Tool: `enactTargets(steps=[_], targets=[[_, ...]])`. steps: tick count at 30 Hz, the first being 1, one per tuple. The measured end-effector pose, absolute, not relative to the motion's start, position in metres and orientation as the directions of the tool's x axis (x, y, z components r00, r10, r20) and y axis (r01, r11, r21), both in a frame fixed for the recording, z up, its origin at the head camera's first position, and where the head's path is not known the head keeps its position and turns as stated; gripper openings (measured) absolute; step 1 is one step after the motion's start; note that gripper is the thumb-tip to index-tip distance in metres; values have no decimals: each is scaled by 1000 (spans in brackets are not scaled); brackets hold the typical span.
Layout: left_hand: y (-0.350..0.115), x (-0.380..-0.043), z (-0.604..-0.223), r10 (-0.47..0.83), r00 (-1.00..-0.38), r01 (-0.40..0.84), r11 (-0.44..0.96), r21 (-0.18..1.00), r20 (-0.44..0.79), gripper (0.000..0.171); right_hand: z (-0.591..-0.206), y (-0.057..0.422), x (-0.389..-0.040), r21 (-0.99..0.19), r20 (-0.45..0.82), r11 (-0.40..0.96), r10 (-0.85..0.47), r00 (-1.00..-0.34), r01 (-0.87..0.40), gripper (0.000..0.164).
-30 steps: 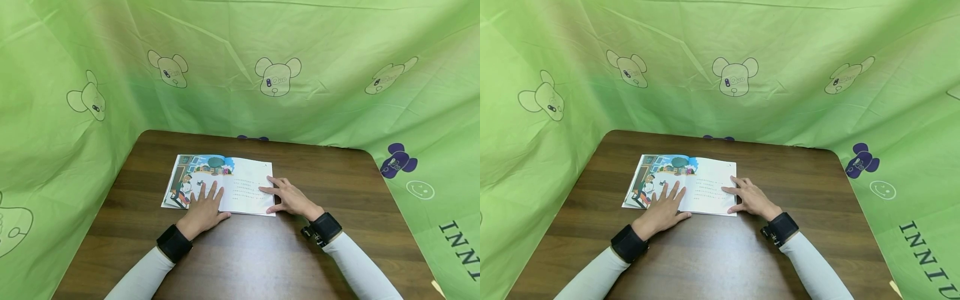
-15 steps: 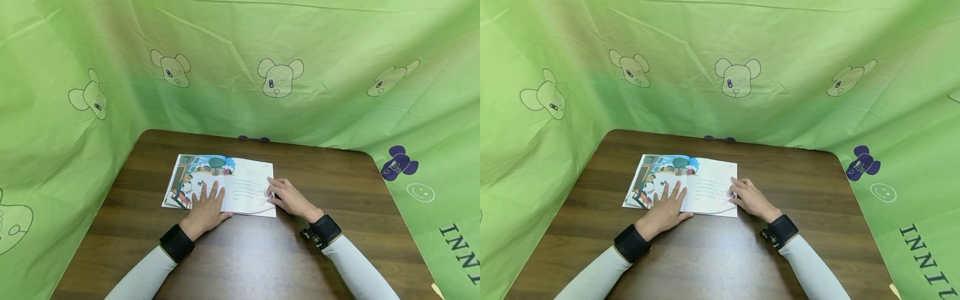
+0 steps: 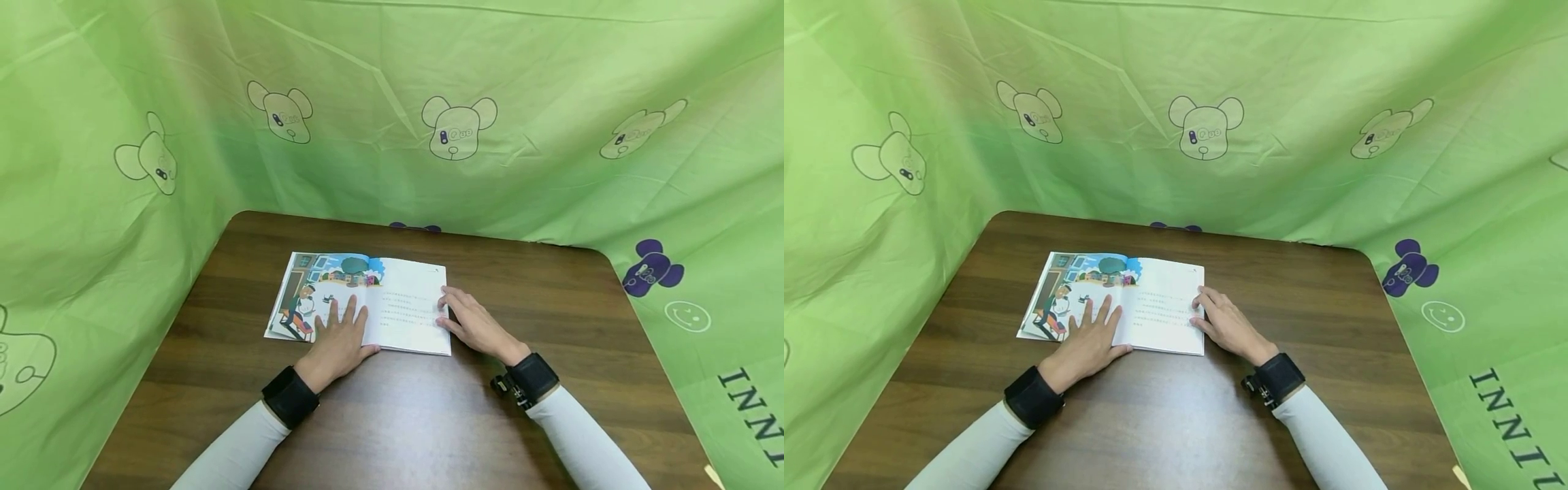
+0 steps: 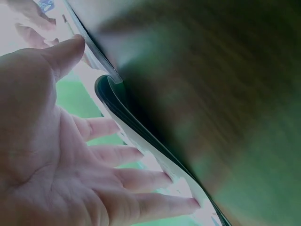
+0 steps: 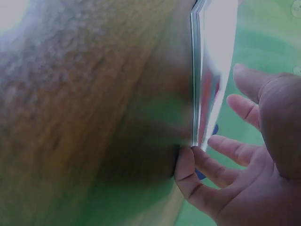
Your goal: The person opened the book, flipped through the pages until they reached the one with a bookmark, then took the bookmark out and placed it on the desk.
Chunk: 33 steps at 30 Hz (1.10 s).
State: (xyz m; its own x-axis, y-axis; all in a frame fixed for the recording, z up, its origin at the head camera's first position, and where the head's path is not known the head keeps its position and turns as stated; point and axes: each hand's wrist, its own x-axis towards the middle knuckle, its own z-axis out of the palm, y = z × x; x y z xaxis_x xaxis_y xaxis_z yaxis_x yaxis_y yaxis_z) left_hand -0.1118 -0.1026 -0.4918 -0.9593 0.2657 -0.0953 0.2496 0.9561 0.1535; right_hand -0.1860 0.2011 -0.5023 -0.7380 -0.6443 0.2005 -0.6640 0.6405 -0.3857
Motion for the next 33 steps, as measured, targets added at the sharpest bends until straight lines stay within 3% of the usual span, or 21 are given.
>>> enactTargets(steps=[17, 29, 33], targets=[[-117, -107, -494, 323, -943, 296, 925, 237, -82, 72, -503, 201, -184, -368, 130, 695, -619, -775, -617, 60], [-126, -108, -487, 311, -946, 259, 895, 363, -93, 74, -503, 202, -185, -323, 127, 698, -637, -760, -639, 68], [-130, -106, -486, 306, -951, 264, 875, 407, -39, 74, -502, 202, -184, -333, 110, 704, -631, -767, -627, 65]])
